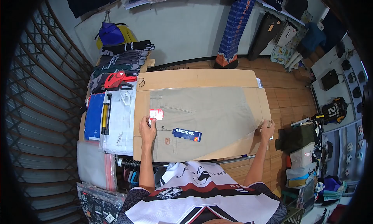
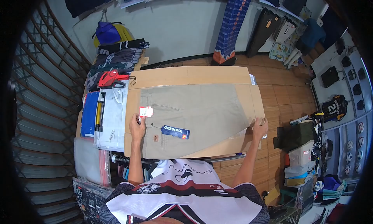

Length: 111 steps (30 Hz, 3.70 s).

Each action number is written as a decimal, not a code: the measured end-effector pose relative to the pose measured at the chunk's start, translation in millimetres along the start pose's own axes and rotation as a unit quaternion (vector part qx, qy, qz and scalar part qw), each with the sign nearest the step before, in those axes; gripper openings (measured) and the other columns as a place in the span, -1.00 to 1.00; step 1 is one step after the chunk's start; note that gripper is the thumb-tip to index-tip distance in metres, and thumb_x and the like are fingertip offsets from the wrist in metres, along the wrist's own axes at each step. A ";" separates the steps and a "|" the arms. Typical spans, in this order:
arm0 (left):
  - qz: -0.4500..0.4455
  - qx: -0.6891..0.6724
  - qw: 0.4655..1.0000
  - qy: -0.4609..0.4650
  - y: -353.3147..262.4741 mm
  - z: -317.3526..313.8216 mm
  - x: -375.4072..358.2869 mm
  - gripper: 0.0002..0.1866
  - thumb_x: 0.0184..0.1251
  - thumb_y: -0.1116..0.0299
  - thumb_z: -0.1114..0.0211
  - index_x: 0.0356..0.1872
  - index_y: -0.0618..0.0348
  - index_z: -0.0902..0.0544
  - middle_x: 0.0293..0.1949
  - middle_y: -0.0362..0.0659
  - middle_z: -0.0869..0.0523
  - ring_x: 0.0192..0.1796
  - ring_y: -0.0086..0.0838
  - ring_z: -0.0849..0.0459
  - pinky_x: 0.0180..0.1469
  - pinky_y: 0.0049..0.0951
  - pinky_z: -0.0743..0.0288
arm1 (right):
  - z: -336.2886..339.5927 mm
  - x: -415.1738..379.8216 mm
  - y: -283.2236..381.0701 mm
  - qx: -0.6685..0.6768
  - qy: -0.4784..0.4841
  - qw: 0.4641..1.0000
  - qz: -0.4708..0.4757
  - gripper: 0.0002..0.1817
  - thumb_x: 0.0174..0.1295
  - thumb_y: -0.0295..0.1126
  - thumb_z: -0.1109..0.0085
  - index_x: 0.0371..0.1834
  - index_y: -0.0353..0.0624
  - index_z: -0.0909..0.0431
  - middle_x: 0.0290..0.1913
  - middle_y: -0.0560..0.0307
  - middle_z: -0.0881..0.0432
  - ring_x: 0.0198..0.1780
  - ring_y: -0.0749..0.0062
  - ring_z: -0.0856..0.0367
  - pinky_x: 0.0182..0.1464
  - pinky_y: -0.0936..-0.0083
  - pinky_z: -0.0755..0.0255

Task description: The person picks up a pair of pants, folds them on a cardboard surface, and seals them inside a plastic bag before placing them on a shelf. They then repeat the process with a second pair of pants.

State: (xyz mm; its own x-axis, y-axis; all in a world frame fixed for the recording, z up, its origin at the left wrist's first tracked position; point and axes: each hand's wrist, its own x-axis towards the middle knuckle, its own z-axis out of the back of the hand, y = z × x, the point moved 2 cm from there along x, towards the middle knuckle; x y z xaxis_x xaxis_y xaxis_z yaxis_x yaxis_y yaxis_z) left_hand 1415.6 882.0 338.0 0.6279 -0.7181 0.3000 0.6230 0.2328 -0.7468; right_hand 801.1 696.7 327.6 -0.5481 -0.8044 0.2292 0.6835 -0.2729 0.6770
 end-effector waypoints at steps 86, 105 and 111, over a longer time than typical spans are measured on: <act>0.082 0.006 0.990 0.112 -92.4 -1.4 -52.3 -0.03 0.36 0.07 -0.48 0.58 0.43 -0.16 0.44 0.53 -0.33 0.50 0.41 -0.28 0.55 0.16 -0.18 | -161.9 -220.0 283.9 -0.004 0.260 0.835 0.484 -0.43 0.39 -0.08 -0.28 0.39 -0.14 -0.59 0.55 -0.05 -0.45 0.49 -0.02 -0.37 0.38 -0.06 -0.27; -0.110 0.194 0.963 0.152 -84.4 -89.9 29.2 0.12 0.27 -0.40 -0.34 0.62 0.26 -0.24 0.63 0.39 -0.09 0.71 0.16 -0.01 0.63 0.34 0.24 | -20.3 -209.6 181.7 0.199 0.260 0.936 0.127 -0.45 0.45 -0.27 -0.26 0.37 -0.42 -0.45 0.23 -0.30 -0.66 0.28 -0.21 -0.59 0.37 0.05 -0.43; -0.133 0.189 0.960 0.157 -87.6 -93.4 38.9 0.09 0.26 -0.40 -0.35 0.60 0.24 -0.28 0.62 0.37 -0.13 0.70 0.13 -0.05 0.63 0.32 0.20 | -26.0 -168.0 124.6 0.109 0.155 0.970 0.154 -0.48 0.48 -0.24 -0.21 0.35 -0.39 -0.48 0.23 -0.30 -0.66 0.28 -0.24 -0.56 0.36 0.04 -0.41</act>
State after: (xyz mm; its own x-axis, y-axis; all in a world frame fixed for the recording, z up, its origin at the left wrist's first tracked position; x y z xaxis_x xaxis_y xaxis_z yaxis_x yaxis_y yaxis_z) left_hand 1341.9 772.4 359.7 0.2886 -0.9334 0.2131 0.9041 0.1923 -0.3817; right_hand 990.9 784.1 355.3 -0.1391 -0.9592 0.2463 0.6546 0.0975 0.7496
